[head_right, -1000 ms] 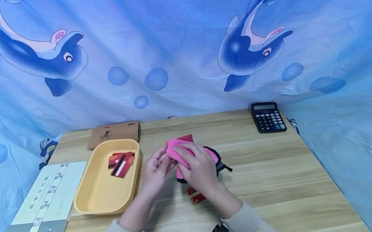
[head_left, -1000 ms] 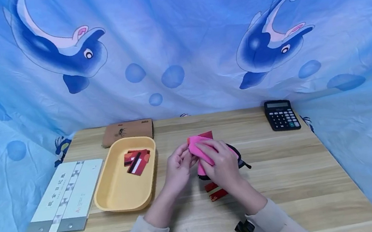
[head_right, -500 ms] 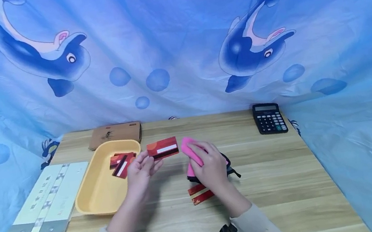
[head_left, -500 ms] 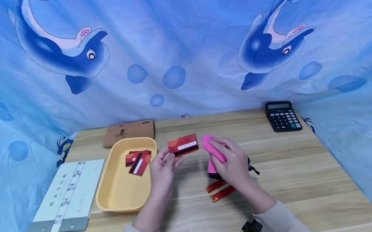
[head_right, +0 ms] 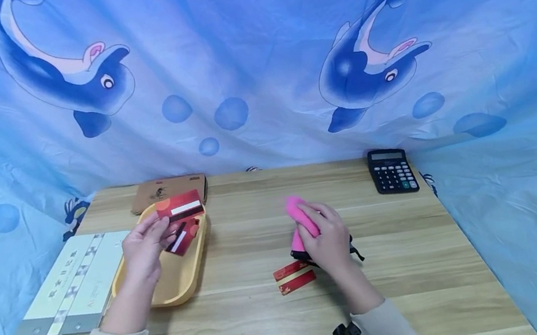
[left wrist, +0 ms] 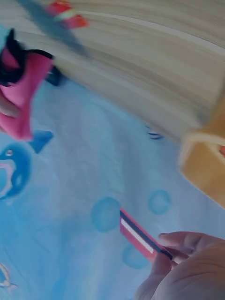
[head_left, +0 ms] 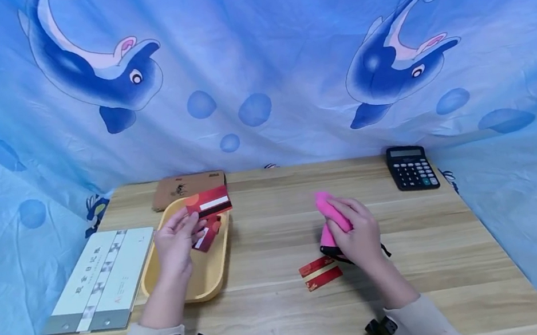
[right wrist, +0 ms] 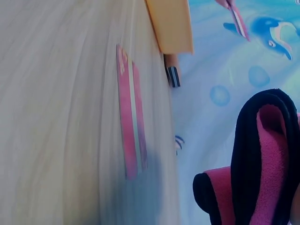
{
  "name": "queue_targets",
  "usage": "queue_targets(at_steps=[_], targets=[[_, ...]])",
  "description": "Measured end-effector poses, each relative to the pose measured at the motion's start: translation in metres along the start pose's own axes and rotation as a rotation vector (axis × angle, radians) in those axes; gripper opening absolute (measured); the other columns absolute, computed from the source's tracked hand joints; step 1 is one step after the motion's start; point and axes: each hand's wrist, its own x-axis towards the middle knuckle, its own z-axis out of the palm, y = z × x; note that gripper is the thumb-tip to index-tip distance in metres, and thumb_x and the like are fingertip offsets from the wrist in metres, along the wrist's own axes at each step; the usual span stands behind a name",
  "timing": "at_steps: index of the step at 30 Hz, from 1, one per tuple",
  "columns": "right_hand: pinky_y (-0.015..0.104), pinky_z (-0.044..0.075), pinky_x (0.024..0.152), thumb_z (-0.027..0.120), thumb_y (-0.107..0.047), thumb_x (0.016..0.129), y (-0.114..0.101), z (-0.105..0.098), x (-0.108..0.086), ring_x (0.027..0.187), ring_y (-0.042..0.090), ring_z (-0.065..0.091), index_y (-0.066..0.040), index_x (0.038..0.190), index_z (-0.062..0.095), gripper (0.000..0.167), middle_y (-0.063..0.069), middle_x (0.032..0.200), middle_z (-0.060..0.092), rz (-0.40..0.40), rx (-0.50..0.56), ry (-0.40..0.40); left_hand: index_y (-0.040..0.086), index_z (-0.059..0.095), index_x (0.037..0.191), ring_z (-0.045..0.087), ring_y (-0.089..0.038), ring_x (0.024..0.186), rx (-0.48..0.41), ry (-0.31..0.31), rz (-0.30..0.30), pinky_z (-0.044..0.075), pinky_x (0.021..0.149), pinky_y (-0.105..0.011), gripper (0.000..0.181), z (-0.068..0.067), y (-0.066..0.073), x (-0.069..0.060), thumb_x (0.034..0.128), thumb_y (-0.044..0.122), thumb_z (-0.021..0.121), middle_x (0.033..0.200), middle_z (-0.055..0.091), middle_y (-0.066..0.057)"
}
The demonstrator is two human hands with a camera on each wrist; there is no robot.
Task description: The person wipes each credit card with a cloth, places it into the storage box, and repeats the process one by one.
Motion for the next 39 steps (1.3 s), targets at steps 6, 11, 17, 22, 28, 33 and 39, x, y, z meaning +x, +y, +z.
queue_targets(at_steps=[6,11,17,22,28,33,39], targets=[[0.032,0.056,0.077,0.078,-0.004,0.080,0.010,-0.010,-0.001,0.094,0.028,0.069,-0.007,0.119,0.076,0.039,0.011,0.111,0.072,0.043,-0.021,-0.008,-0.008,0.054,0.136,0.072,-0.009,0.068,0.086,0.002,0.004,0.060,0.069,-0.020,0.042,-0.023,0.002,0.022,0.0966,-0.001,0.065,0.082,0.071,0.003],[0.015,0.049,0.082,0.079,-0.001,0.079,0.014,-0.015,-0.003,0.093,0.030,0.070,-0.006,0.118,0.076,0.039,0.013,0.109,0.073,0.063,-0.010,0.011,-0.009,0.048,0.144,0.070,-0.005,0.072,0.204,-0.025,-0.043,0.059,0.078,-0.020,0.045,-0.038,-0.007,0.033,0.1002,-0.005,0.056,0.090,0.066,-0.001],[0.010,0.046,0.081,0.079,-0.002,0.080,0.015,-0.016,-0.004,0.091,0.030,0.070,-0.006,0.118,0.076,0.038,0.013,0.108,0.073,0.077,0.000,0.006,-0.008,0.046,0.145,0.070,-0.006,0.078,0.300,-0.053,-0.084,0.059,0.087,-0.025,0.045,-0.046,-0.017,0.042,0.1015,-0.002,0.054,0.113,0.068,-0.017],[0.016,0.050,0.079,0.079,-0.003,0.081,0.016,-0.015,-0.002,0.092,0.029,0.070,-0.007,0.119,0.075,0.038,0.013,0.108,0.073,0.071,-0.001,-0.006,-0.010,0.042,0.147,0.070,-0.007,0.080,0.346,-0.088,-0.108,0.059,0.086,-0.024,0.046,-0.049,-0.021,0.045,0.1023,-0.003,0.051,0.127,0.061,-0.028],[0.012,0.049,0.079,0.081,-0.002,0.080,0.017,-0.015,-0.002,0.092,0.028,0.070,-0.008,0.120,0.075,0.041,0.012,0.109,0.073,0.060,-0.004,-0.021,-0.009,0.039,0.150,0.071,-0.007,0.079,0.394,-0.090,-0.139,0.059,0.083,-0.023,0.049,-0.052,-0.025,0.050,0.1024,-0.001,0.051,0.123,0.063,-0.025],[0.008,0.045,0.077,0.081,-0.002,0.081,0.018,-0.015,-0.002,0.091,0.025,0.069,-0.010,0.123,0.074,0.043,0.010,0.110,0.073,0.063,0.000,-0.041,-0.010,0.039,0.148,0.071,-0.009,0.084,0.436,-0.100,-0.142,0.059,0.086,-0.025,0.050,-0.051,-0.027,0.052,0.1025,0.002,0.054,0.125,0.062,-0.028],[0.006,0.045,0.080,0.080,-0.003,0.083,0.019,-0.015,-0.001,0.091,0.026,0.069,-0.009,0.123,0.074,0.042,0.011,0.111,0.072,0.063,0.023,-0.061,-0.011,0.040,0.147,0.063,-0.028,0.118,0.472,-0.103,-0.151,0.052,0.099,-0.029,0.054,-0.049,-0.027,0.051,0.1065,0.022,0.052,0.141,0.050,-0.033]])
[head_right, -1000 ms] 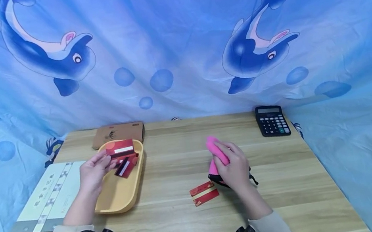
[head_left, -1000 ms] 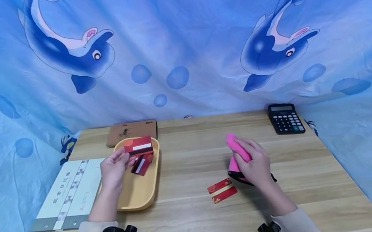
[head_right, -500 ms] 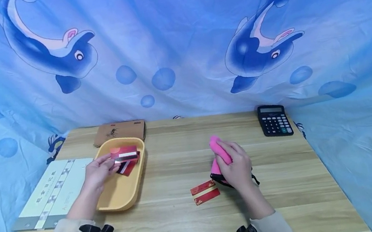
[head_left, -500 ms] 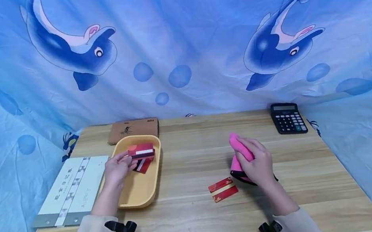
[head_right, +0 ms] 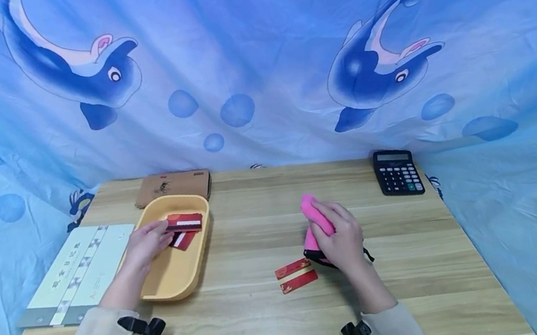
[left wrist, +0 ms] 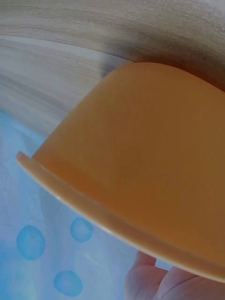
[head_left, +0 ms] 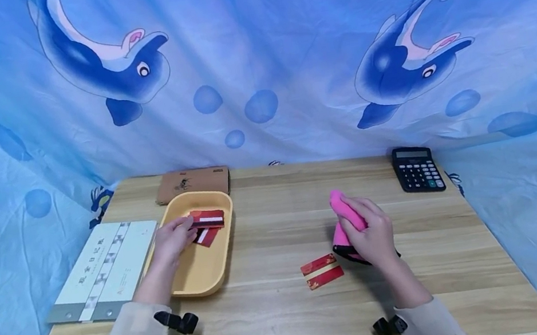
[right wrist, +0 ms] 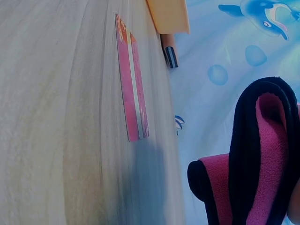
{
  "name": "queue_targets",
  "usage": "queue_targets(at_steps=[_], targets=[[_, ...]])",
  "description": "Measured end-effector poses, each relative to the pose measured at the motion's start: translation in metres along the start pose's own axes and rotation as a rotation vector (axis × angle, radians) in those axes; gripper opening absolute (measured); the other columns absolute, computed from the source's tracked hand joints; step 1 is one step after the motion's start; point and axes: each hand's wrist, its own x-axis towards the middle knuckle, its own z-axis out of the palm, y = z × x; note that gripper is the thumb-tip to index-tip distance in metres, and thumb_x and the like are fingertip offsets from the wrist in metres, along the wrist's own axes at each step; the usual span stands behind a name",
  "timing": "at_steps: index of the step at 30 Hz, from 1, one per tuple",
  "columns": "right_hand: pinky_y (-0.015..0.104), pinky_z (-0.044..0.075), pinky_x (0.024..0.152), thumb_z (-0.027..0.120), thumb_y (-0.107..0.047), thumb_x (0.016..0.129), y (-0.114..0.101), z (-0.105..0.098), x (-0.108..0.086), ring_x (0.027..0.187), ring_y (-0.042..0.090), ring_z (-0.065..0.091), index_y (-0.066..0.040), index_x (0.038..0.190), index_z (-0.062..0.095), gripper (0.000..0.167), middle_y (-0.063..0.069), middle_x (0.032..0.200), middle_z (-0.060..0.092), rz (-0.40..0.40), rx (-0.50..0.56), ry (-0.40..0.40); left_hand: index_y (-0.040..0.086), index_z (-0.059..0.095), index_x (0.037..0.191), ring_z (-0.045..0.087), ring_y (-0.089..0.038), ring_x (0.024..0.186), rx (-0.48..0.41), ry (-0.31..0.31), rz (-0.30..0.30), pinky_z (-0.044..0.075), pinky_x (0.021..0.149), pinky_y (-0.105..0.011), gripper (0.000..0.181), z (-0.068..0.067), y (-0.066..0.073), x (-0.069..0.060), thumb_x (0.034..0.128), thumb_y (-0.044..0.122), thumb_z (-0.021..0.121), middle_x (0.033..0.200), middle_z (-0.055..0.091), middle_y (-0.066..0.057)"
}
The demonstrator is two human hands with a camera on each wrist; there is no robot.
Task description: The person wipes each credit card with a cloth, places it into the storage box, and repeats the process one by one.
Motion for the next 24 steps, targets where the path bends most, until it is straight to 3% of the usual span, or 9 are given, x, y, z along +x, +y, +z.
queue_targets(at_steps=[6,9,12,17,24], targets=[[0.007,0.047,0.078,0.080,-0.001,0.081,0.001,0.000,-0.001,0.089,0.028,0.070,-0.007,0.121,0.074,0.041,0.013,0.111,0.072,-0.015,0.020,-0.002,-0.008,0.032,0.153,0.050,-0.040,0.133,-0.005,-0.003,0.001,0.047,0.107,-0.035,0.061,0.001,0.004,-0.001,0.1065,0.027,0.051,0.147,0.044,-0.033],[0.007,0.047,0.079,0.080,-0.001,0.081,0.001,-0.001,-0.001,0.089,0.029,0.070,-0.007,0.121,0.074,0.041,0.013,0.111,0.072,-0.022,0.023,-0.004,-0.006,0.031,0.154,0.053,-0.038,0.131,0.016,0.004,0.030,0.048,0.107,-0.036,0.063,0.002,0.006,-0.003,0.1063,0.029,0.052,0.147,0.046,-0.031],[0.006,0.046,0.080,0.080,-0.003,0.081,0.001,-0.002,-0.001,0.090,0.029,0.070,-0.007,0.121,0.074,0.040,0.013,0.111,0.072,-0.019,0.027,-0.010,-0.006,0.039,0.150,0.059,-0.033,0.122,0.030,0.017,0.086,0.052,0.103,-0.034,0.056,0.006,0.011,-0.008,0.1064,0.027,0.052,0.142,0.051,-0.030],[0.005,0.045,0.083,0.080,-0.003,0.082,0.000,-0.005,-0.001,0.094,0.029,0.069,-0.006,0.121,0.074,0.039,0.014,0.112,0.072,-0.006,0.031,-0.012,-0.005,0.054,0.138,0.067,-0.022,0.103,0.049,0.001,0.241,0.057,0.094,-0.029,0.042,0.023,0.022,-0.026,0.1047,0.019,0.057,0.126,0.061,-0.027],[0.007,0.046,0.081,0.080,-0.003,0.084,0.004,-0.009,-0.002,0.096,0.027,0.069,-0.010,0.124,0.073,0.042,0.011,0.114,0.072,0.014,0.011,-0.004,-0.006,0.063,0.125,0.069,-0.015,0.092,0.110,-0.117,0.519,0.058,0.079,-0.020,0.034,0.051,0.029,-0.053,0.1012,0.019,0.064,0.110,0.068,-0.024]])
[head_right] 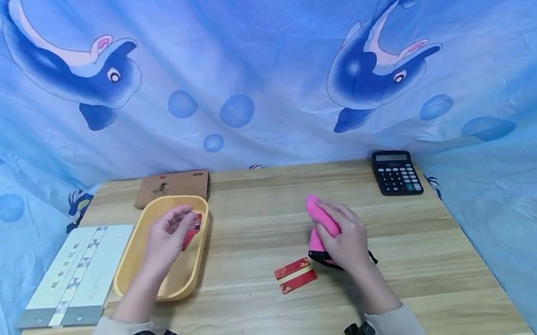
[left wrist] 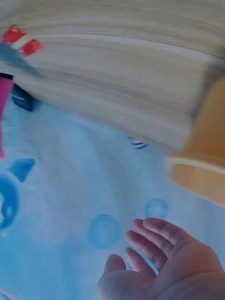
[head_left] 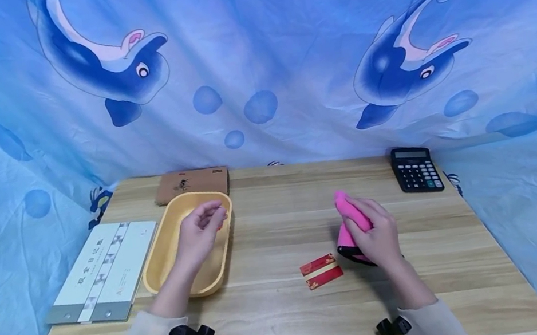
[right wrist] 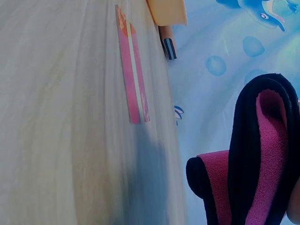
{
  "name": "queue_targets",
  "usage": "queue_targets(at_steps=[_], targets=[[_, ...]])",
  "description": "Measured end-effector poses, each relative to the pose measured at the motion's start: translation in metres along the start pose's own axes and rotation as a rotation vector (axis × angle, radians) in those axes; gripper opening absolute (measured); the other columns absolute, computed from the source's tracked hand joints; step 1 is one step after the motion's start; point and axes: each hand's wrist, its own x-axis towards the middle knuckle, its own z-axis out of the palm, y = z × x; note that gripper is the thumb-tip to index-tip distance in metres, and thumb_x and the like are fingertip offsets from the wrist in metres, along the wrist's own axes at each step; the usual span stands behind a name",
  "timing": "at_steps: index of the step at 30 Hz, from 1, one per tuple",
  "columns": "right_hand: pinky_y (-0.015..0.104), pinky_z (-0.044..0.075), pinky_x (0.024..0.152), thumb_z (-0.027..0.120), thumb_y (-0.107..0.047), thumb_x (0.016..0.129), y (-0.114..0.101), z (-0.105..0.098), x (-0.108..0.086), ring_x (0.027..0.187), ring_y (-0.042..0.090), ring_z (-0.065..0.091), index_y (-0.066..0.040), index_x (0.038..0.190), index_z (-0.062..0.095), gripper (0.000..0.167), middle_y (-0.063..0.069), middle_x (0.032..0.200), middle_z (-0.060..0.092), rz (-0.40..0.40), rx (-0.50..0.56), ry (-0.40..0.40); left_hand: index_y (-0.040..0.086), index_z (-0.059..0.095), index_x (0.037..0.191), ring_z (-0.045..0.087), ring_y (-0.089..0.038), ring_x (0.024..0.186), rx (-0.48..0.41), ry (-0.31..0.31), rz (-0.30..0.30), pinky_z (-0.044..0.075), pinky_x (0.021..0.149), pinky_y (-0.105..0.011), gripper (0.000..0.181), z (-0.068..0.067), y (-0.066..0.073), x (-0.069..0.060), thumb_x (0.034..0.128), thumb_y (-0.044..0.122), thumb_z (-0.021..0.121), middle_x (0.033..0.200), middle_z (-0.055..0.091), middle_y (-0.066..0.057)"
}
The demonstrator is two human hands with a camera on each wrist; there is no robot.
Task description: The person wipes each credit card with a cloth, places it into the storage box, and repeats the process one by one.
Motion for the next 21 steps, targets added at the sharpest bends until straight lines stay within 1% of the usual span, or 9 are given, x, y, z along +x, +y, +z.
queue_targets(at_steps=[3,6,7,9,12,14,17,20,21], targets=[[0.007,0.047,0.081,0.080,-0.003,0.084,0.003,-0.001,-0.002,0.095,0.026,0.069,-0.009,0.124,0.073,0.041,0.011,0.113,0.072,0.005,-0.006,-0.003,-0.002,0.066,0.122,0.068,-0.016,0.093,0.042,-0.039,0.097,0.056,0.082,-0.019,0.031,0.013,0.004,-0.008,0.1007,0.021,0.065,0.105,0.070,-0.017],[0.006,0.046,0.084,0.080,-0.003,0.084,0.005,-0.003,-0.004,0.096,0.026,0.069,-0.009,0.124,0.073,0.041,0.011,0.114,0.072,0.017,-0.006,-0.006,0.003,0.068,0.120,0.067,-0.019,0.095,0.060,-0.097,0.127,0.056,0.084,-0.024,0.027,0.028,0.006,-0.017,0.0997,0.020,0.067,0.103,0.071,-0.009],[0.006,0.046,0.084,0.080,-0.004,0.084,0.005,-0.003,-0.004,0.097,0.026,0.069,-0.009,0.124,0.073,0.041,0.011,0.114,0.072,0.020,-0.009,-0.007,0.004,0.068,0.120,0.067,-0.018,0.095,0.066,-0.115,0.134,0.057,0.084,-0.025,0.027,0.033,0.005,-0.020,0.0992,0.020,0.067,0.103,0.071,-0.007],[0.005,0.045,0.086,0.080,-0.005,0.085,0.005,-0.004,-0.004,0.099,0.026,0.069,-0.010,0.125,0.073,0.041,0.011,0.115,0.071,0.029,-0.007,-0.009,0.004,0.069,0.119,0.066,-0.018,0.095,0.064,-0.150,0.135,0.057,0.086,-0.027,0.025,0.042,0.003,-0.024,0.0980,0.017,0.069,0.102,0.071,-0.006],[0.006,0.045,0.089,0.080,-0.006,0.085,0.005,-0.005,-0.005,0.101,0.027,0.068,-0.010,0.125,0.072,0.041,0.011,0.116,0.071,0.039,-0.002,-0.008,0.005,0.070,0.118,0.066,-0.017,0.095,0.057,-0.193,0.129,0.058,0.086,-0.029,0.022,0.056,-0.003,-0.031,0.0969,0.012,0.069,0.102,0.072,-0.008],[0.006,0.045,0.089,0.081,-0.005,0.084,0.006,-0.006,-0.005,0.101,0.027,0.068,-0.009,0.124,0.073,0.040,0.012,0.115,0.071,0.043,0.004,-0.004,0.004,0.070,0.117,0.066,-0.016,0.094,0.055,-0.229,0.118,0.058,0.087,-0.030,0.021,0.066,-0.007,-0.037,0.0967,0.010,0.069,0.103,0.072,-0.010],[0.007,0.045,0.089,0.081,-0.002,0.082,0.008,-0.007,-0.005,0.099,0.027,0.069,-0.007,0.121,0.074,0.040,0.012,0.114,0.072,0.048,0.007,0.008,0.003,0.069,0.118,0.066,-0.016,0.095,0.053,-0.274,0.097,0.058,0.087,-0.030,0.023,0.081,-0.013,-0.045,0.0963,0.011,0.069,0.103,0.072,-0.008],[0.006,0.045,0.087,0.081,0.000,0.081,0.011,-0.007,-0.006,0.096,0.028,0.069,-0.007,0.120,0.074,0.040,0.012,0.113,0.072,0.044,-0.001,0.025,0.002,0.068,0.120,0.066,-0.017,0.098,0.088,-0.311,0.110,0.058,0.089,-0.032,0.028,0.096,-0.023,-0.053,0.0956,0.016,0.070,0.106,0.071,-0.006],[0.006,0.045,0.087,0.081,0.001,0.081,0.011,-0.007,-0.005,0.096,0.028,0.069,-0.006,0.120,0.074,0.040,0.012,0.113,0.072,0.041,0.001,0.030,0.002,0.068,0.121,0.065,-0.018,0.100,0.106,-0.325,0.127,0.057,0.090,-0.034,0.030,0.102,-0.027,-0.056,0.0956,0.017,0.070,0.109,0.070,-0.007]])
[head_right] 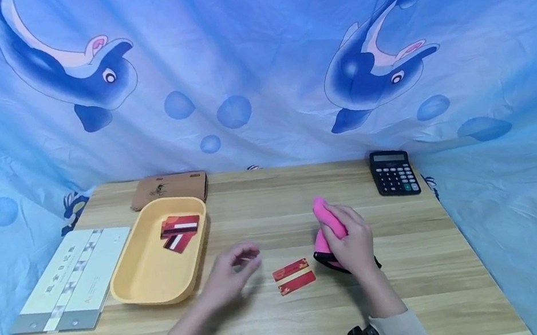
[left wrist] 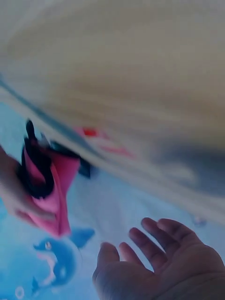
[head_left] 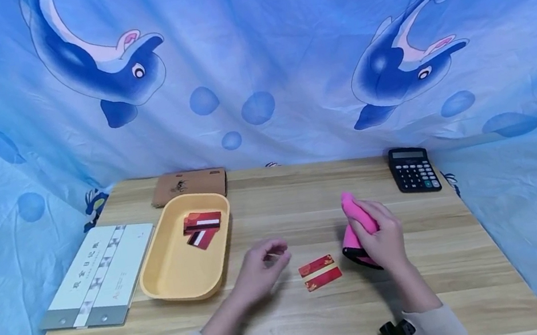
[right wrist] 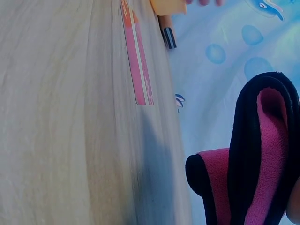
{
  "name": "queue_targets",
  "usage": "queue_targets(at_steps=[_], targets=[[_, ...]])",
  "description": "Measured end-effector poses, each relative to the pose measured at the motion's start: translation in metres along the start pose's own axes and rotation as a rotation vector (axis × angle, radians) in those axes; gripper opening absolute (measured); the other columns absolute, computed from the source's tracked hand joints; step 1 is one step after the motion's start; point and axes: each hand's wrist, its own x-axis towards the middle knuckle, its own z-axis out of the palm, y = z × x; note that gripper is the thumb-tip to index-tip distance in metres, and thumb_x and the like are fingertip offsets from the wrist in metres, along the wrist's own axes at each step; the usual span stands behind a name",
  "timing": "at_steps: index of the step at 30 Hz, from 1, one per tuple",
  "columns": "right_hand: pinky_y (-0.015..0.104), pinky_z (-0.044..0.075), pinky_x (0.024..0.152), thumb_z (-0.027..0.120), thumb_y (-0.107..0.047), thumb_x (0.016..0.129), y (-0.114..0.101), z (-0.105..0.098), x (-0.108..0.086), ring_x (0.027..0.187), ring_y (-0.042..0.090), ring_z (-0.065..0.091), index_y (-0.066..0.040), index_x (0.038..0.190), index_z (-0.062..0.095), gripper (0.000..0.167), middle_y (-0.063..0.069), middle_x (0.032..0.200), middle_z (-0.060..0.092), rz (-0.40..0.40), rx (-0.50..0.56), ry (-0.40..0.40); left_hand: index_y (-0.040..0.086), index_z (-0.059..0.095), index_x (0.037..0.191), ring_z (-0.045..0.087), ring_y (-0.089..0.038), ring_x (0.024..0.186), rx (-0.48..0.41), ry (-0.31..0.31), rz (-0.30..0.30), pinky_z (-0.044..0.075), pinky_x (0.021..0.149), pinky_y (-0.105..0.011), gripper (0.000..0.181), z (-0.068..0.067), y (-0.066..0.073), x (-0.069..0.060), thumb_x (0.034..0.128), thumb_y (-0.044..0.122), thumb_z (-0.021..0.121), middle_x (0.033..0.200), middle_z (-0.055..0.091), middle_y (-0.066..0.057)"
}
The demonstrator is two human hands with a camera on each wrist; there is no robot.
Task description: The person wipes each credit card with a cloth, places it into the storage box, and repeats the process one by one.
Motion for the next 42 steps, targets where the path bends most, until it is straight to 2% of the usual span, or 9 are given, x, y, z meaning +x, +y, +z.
queue_targets(at_steps=[4,8,11,14,21,27,35,39,42], targets=[[0.005,0.045,0.085,0.081,0.002,0.081,0.001,-0.001,0.000,0.095,0.028,0.069,-0.007,0.120,0.074,0.041,0.011,0.113,0.072,-0.010,0.006,0.004,0.005,0.067,0.122,0.063,-0.020,0.110,0.129,-0.049,0.035,0.053,0.097,-0.041,0.036,0.026,-0.012,-0.007,0.0925,0.024,0.075,0.116,0.068,-0.006],[0.005,0.045,0.085,0.081,0.001,0.081,0.001,-0.001,-0.001,0.096,0.028,0.069,-0.007,0.120,0.074,0.041,0.011,0.113,0.072,-0.009,0.009,-0.009,0.011,0.068,0.123,0.058,-0.020,0.111,0.303,-0.070,0.012,0.048,0.099,-0.043,0.051,0.047,-0.018,-0.013,0.0825,0.037,0.084,0.117,0.064,0.000],[0.005,0.044,0.086,0.081,0.000,0.082,0.003,-0.003,-0.002,0.098,0.027,0.069,-0.008,0.121,0.074,0.041,0.010,0.115,0.072,0.011,0.004,-0.008,0.015,0.068,0.124,0.054,-0.019,0.110,0.435,-0.073,0.006,0.046,0.094,-0.042,0.065,0.056,-0.016,-0.013,0.0721,0.048,0.089,0.117,0.061,0.002],[0.005,0.043,0.087,0.081,0.000,0.082,0.004,-0.005,-0.001,0.100,0.027,0.068,-0.008,0.122,0.074,0.041,0.010,0.116,0.072,0.021,-0.003,-0.006,0.016,0.068,0.124,0.054,-0.019,0.109,0.505,-0.069,0.010,0.044,0.089,-0.040,0.070,0.061,-0.015,-0.011,0.0666,0.049,0.093,0.116,0.061,0.002],[0.006,0.043,0.087,0.080,-0.001,0.084,0.004,-0.010,0.000,0.101,0.027,0.067,-0.009,0.123,0.073,0.040,0.010,0.117,0.071,0.033,-0.015,-0.013,0.012,0.067,0.122,0.057,-0.020,0.107,0.387,-0.073,-0.021,0.047,0.095,-0.042,0.060,0.053,-0.020,-0.006,0.0716,0.029,0.093,0.114,0.067,0.001],[0.005,0.042,0.086,0.080,-0.002,0.085,0.006,-0.013,0.000,0.101,0.026,0.066,-0.008,0.124,0.073,0.040,0.010,0.118,0.071,0.054,-0.031,-0.016,0.008,0.063,0.130,0.058,-0.022,0.109,0.333,-0.122,-0.038,0.047,0.100,-0.045,0.067,0.038,-0.024,0.004,0.0725,0.023,0.093,0.112,0.066,0.000],[0.005,0.044,0.084,0.081,0.001,0.082,0.010,-0.014,-0.001,0.098,0.028,0.068,-0.008,0.121,0.074,0.041,0.011,0.113,0.073,0.000,-0.018,0.008,0.004,0.064,0.123,0.056,-0.022,0.099,0.277,-0.162,-0.089,0.047,0.094,-0.044,0.066,0.014,-0.030,0.023,0.0646,0.005,0.094,0.101,0.063,-0.002],[0.005,0.044,0.085,0.081,0.000,0.082,0.010,-0.013,-0.003,0.098,0.028,0.068,-0.008,0.121,0.074,0.041,0.011,0.113,0.072,-0.004,-0.024,-0.003,0.007,0.063,0.116,0.056,-0.022,0.097,0.249,-0.139,-0.097,0.048,0.089,-0.042,0.061,0.012,-0.031,0.024,0.0628,0.000,0.092,0.102,0.061,-0.004],[0.005,0.044,0.085,0.081,-0.002,0.082,0.010,-0.013,-0.004,0.099,0.028,0.068,-0.007,0.122,0.073,0.041,0.011,0.114,0.072,0.005,-0.029,-0.021,0.007,0.062,0.115,0.056,-0.022,0.097,0.227,-0.084,-0.099,0.049,0.087,-0.042,0.059,0.009,-0.032,0.023,0.0636,-0.004,0.090,0.105,0.058,-0.007]])
